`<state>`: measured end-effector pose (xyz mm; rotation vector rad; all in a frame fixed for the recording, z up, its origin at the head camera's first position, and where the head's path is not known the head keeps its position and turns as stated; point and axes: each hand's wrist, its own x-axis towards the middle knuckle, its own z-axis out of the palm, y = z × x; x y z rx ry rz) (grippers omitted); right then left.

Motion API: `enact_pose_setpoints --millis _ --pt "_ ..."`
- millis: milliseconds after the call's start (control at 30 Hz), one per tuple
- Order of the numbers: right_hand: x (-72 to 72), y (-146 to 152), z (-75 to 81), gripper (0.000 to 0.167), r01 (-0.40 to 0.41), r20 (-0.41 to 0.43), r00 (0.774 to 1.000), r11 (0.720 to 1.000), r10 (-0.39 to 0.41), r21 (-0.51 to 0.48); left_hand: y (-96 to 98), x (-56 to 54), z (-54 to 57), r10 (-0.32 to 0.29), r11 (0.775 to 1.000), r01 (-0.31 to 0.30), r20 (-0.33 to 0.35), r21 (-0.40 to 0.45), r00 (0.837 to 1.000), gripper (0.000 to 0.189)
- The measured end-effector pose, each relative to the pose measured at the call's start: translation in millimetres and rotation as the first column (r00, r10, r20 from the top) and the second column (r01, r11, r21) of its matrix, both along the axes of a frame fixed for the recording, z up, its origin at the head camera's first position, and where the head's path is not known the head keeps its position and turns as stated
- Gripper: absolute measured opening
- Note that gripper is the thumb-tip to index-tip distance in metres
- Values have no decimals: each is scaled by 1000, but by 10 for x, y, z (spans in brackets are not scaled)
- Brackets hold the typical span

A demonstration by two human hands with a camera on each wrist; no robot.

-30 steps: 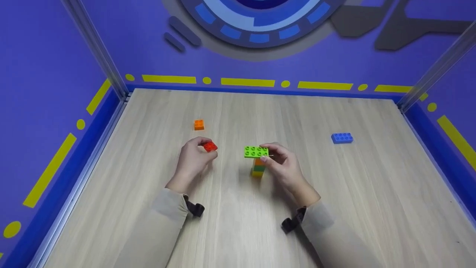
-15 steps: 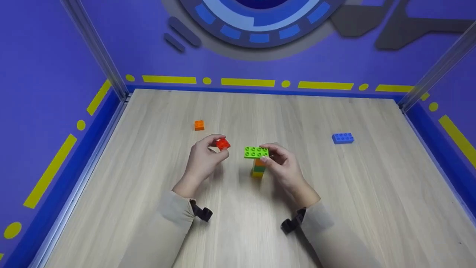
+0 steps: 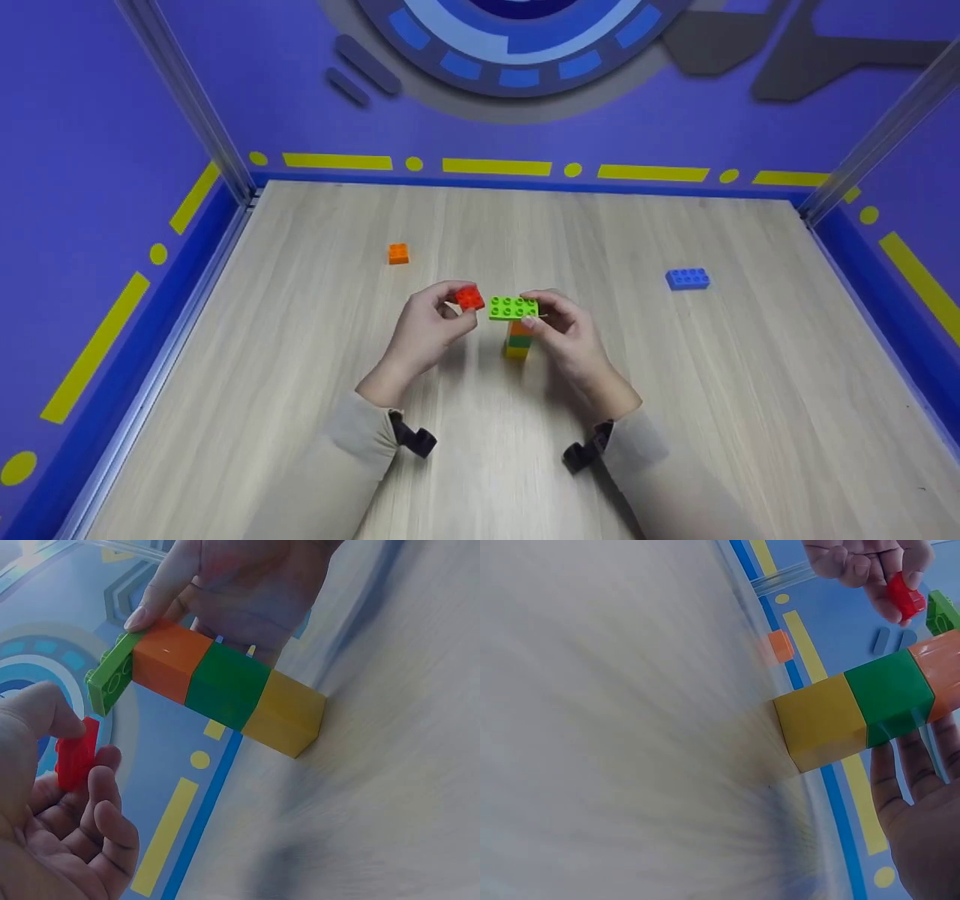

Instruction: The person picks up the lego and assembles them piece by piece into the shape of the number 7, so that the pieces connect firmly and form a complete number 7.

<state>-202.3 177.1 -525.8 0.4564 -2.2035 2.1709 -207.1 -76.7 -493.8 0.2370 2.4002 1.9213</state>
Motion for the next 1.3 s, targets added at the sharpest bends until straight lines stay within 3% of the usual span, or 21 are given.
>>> enact_pose_setpoints --millis 367,533,700,900,1100,1300 --pt "12 -12 -8 37 -4 16 1000 999 5 -37 9 -16 -25 -164 977 153 63 149 984 43" --pt "7 -2 -5 35 6 19 1000 1000 -5 -30 12 -52 3 -209 970 197 71 141 975 44" --pt "9 1 -5 35 14 21 1000 1000 -13 -25 0 -107 34 -231 970 224 65 94 971 47" --pt "9 2 -7 35 3 32 999 1000 -2 -29 -18 -167 59 -225 974 219 125 57 966 47" --pt "5 11 -14 35 12 31 999 1000 -11 -26 -19 -242 85 -246 969 239 151 62 957 47" --pt "23 2 -49 35 9 28 1000 1000 -8 -30 -28 -248 25 -255 966 239 195 100 947 48"
